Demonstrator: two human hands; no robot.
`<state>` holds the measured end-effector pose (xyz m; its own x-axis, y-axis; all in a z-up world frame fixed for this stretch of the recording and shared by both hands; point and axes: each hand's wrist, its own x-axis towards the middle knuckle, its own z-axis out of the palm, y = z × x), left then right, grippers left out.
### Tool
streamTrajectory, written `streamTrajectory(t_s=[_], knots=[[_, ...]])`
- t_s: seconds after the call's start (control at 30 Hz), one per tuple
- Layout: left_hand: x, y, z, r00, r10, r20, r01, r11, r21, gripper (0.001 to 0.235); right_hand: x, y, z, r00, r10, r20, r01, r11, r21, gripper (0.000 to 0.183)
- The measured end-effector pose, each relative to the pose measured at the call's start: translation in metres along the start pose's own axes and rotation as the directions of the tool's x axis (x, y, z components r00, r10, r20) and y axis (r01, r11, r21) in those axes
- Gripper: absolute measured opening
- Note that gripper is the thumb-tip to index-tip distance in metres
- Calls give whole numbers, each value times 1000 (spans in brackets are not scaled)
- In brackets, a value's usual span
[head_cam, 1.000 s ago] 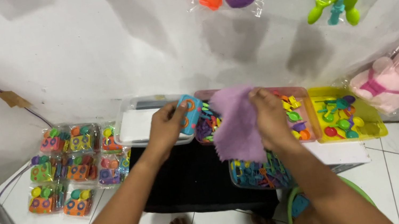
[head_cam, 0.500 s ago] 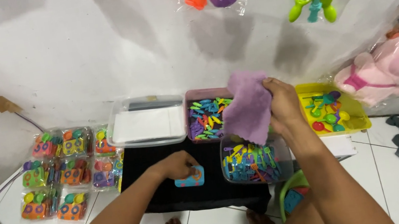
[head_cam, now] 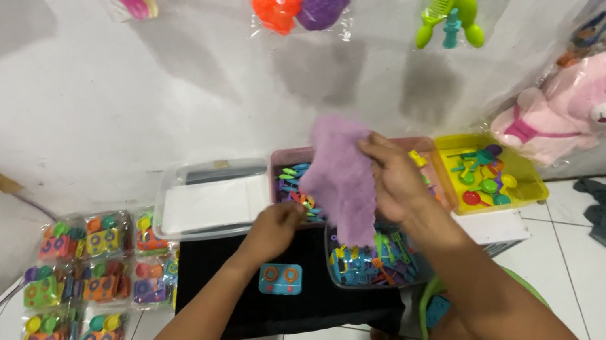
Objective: The person sits on the floor and packs small plastic toys, including spoons and forks, into clear plastic bags. They then wipe a blue plastic toy with a purple cloth and place it into a container. The person continues to wipe other small toys with the cloth and place them into containers.
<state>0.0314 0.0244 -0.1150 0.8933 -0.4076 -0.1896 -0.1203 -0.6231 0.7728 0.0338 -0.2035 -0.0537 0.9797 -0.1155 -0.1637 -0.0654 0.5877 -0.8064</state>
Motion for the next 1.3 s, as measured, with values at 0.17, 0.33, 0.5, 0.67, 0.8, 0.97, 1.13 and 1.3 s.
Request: streamTrajectory(t_s=[0.17,0.33,0.5,0.67,0.8,0.97,1.13,1.3], knots=[[-38,105,-37,972,-196,130,191,337,-922,67,-14,9,12,996,41,73,-34,994,-105,47],[-1,57,-5,944,-260,206,221,33,-975,94,-10,11,7,969,-230,89,245,875,-417,31],[11,53,-10,951,-224,215,235,63,-970,43,8,0,-10,970,-229,85,238,800,-551,33],[-9,93,-29,938,-310,153,161,1,-987,37,29,-49,-49,949,-311,43,267,727,-632,19],[-24,107,-42,928,-372,35,43,14,-999,45,69,-72,-146,901,-426,-77,193,554,-810,19],[-23,94,-41,887,-463,-6,22,54,-998,45,113,-55,-290,868,-450,-211,-174,123,-977,17],[-37,135,-51,879,-476,-8,92,185,-978,58,104,-39,-337,919,-361,-159,-227,-152,-962,21],[-38,142,-51,860,-510,28,141,183,-973,55,97,-31,-327,935,-295,-198,-283,-284,-916,44]])
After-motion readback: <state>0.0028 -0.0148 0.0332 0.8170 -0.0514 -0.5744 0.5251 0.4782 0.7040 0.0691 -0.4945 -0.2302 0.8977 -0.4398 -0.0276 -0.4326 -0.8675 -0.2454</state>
